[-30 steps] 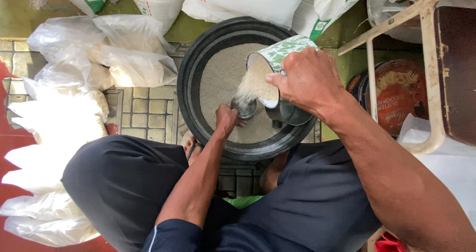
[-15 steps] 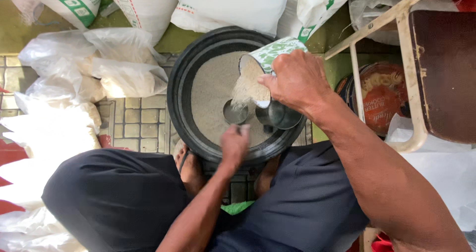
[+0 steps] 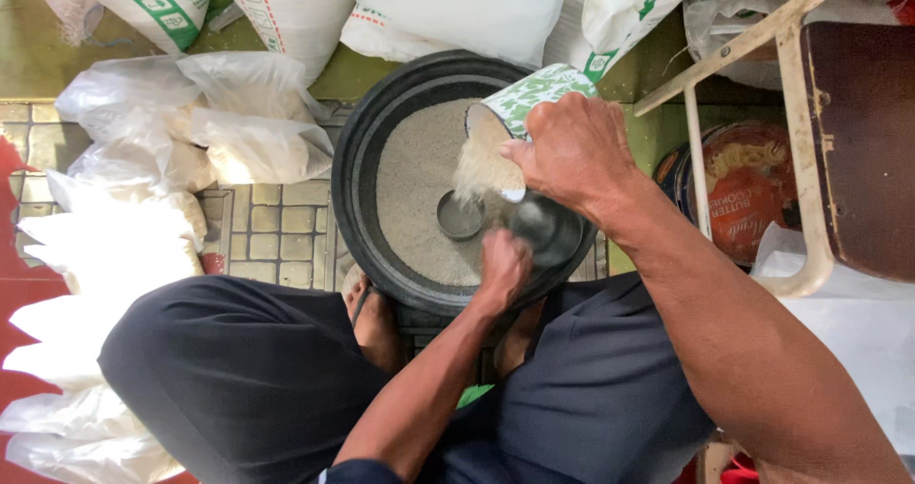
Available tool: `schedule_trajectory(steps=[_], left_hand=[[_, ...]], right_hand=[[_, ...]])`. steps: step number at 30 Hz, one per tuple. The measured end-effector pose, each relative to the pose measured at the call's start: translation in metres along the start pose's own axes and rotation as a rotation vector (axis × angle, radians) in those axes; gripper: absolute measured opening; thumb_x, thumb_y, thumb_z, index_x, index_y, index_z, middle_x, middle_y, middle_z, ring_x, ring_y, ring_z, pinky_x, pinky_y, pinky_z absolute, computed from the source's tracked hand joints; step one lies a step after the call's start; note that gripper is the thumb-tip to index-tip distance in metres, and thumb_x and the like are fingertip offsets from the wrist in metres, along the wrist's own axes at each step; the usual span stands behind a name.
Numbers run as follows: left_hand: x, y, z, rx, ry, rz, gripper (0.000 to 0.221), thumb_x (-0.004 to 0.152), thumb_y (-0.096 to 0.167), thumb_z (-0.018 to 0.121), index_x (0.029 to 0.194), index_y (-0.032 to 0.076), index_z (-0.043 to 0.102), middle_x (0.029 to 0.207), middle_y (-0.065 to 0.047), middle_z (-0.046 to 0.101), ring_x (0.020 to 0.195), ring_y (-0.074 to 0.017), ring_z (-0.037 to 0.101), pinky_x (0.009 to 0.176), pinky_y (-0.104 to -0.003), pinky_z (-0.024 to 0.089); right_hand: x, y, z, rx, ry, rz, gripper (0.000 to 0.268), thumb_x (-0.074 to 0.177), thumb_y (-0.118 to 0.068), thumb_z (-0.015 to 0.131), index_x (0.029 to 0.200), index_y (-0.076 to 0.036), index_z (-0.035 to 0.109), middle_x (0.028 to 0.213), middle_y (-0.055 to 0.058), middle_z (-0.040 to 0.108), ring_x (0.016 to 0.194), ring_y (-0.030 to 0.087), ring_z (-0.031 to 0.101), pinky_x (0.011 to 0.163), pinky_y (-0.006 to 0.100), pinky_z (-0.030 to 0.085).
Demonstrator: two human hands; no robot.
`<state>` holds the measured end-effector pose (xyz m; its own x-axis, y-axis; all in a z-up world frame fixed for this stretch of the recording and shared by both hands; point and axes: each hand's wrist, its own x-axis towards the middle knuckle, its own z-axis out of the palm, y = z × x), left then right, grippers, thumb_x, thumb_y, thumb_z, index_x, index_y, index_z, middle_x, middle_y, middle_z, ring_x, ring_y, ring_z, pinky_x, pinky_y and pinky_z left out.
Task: The person measures grain from a large bucket into several smaller cups and containers by hand and using a scoop.
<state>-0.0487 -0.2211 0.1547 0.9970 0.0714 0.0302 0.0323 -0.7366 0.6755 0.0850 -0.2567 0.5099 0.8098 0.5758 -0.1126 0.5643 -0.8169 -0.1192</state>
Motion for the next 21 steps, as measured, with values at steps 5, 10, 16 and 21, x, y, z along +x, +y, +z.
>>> schedule_trajectory(steps=[5,10,16,21], left_hand=[[-0.053,0.038,-0.089,-0.955,0.184,-0.322,0.032,0.095,0.012,0.053,0.086,-0.017,0.061,0.06,-0.027,0.055,0.056,-0.0369,0.059,0.051,-0.04,0.05],[-0.08,0.055,-0.199,-0.673,-0.056,-0.536,0.034,0.096,0.009,0.05,0.111,-0.013,0.071,0.079,-0.028,0.074,0.057,-0.035,0.074,0.047,-0.048,0.063],[-0.094,-0.057,-0.197,0.262,0.012,-0.501,0.018,0.088,0.023,0.057,0.083,0.008,0.068,0.059,-0.011,0.062,0.053,-0.0285,0.064,0.037,-0.042,0.044],[-0.006,-0.145,-0.191,0.872,0.021,-0.223,0.021,0.086,0.022,0.057,0.07,0.017,0.044,0.053,0.002,0.043,0.053,-0.0138,0.043,0.042,-0.036,0.034]], right_hand=[[-0.001,-0.002,0.007,-0.024,0.006,-0.01,0.053,0.091,-0.054,0.063,0.082,-0.003,0.078,0.075,0.026,0.071,0.084,0.05,0.074,0.071,0.061,0.058],[-0.009,-0.007,-0.009,0.095,0.033,-0.049,0.048,0.094,-0.042,0.068,0.077,0.003,0.075,0.068,0.029,0.068,0.08,0.051,0.074,0.071,0.061,0.057],[-0.008,-0.003,0.0,0.044,0.031,-0.058,0.05,0.093,-0.044,0.069,0.074,0.001,0.075,0.064,0.026,0.067,0.078,0.05,0.075,0.068,0.06,0.059],[-0.009,-0.008,-0.009,0.034,0.002,-0.096,0.05,0.094,-0.042,0.068,0.072,0.002,0.073,0.061,0.026,0.064,0.074,0.049,0.074,0.063,0.057,0.058]])
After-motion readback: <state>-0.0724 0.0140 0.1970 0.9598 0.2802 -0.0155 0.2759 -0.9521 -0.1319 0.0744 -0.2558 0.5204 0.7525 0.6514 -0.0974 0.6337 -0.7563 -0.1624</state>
